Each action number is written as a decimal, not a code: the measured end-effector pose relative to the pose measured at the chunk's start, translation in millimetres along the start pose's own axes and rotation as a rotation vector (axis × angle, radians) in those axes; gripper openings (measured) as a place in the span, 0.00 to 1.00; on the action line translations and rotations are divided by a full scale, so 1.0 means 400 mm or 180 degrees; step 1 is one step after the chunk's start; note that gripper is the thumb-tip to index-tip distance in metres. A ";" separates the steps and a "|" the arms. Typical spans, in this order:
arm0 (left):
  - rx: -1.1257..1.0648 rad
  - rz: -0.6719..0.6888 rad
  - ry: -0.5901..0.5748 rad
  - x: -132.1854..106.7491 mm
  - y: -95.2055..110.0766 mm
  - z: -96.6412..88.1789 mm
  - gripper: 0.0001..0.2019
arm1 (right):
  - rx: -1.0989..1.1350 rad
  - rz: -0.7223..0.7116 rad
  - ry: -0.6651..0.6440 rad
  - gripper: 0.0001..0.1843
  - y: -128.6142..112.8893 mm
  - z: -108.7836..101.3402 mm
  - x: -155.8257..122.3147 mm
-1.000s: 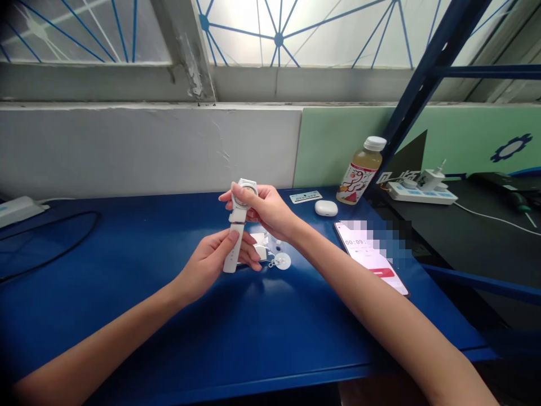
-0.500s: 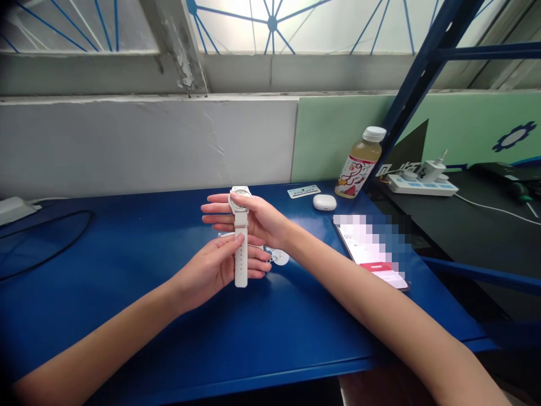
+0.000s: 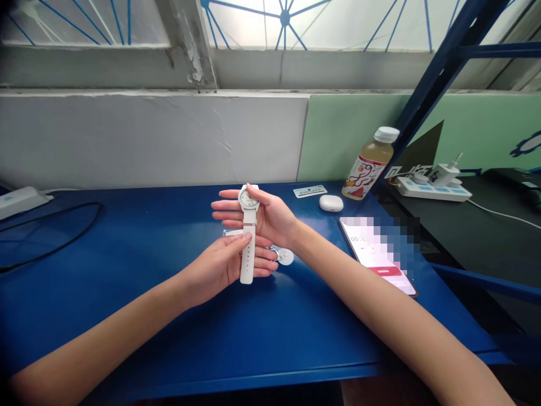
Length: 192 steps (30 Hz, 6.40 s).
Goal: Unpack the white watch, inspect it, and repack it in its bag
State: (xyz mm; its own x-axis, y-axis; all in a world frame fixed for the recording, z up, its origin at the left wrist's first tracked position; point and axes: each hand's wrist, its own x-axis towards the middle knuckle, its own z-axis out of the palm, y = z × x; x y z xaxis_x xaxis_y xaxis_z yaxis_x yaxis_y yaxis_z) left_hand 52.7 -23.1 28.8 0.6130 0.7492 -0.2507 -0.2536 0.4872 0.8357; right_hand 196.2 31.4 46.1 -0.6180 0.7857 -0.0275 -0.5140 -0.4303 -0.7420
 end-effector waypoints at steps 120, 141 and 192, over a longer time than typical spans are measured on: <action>0.0341 0.0135 0.0100 -0.007 -0.004 -0.006 0.22 | -0.0601 0.0059 -0.0428 0.23 -0.035 0.007 -0.027; 0.2440 0.1902 0.1375 -0.028 0.039 -0.041 0.13 | -0.3121 -0.1380 0.0312 0.15 -0.056 0.026 -0.054; 0.5314 0.1440 0.0250 0.011 0.014 -0.149 0.28 | -0.6166 -0.1205 0.0163 0.15 -0.028 -0.162 -0.207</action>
State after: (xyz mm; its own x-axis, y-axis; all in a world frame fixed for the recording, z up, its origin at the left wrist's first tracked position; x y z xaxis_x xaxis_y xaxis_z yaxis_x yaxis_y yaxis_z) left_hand 9.4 9.7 3.4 0.6699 0.7275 0.1484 0.6355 -0.6652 0.3920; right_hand 291.9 0.0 13.4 -0.6186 0.7300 0.2906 0.6552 0.6834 -0.3220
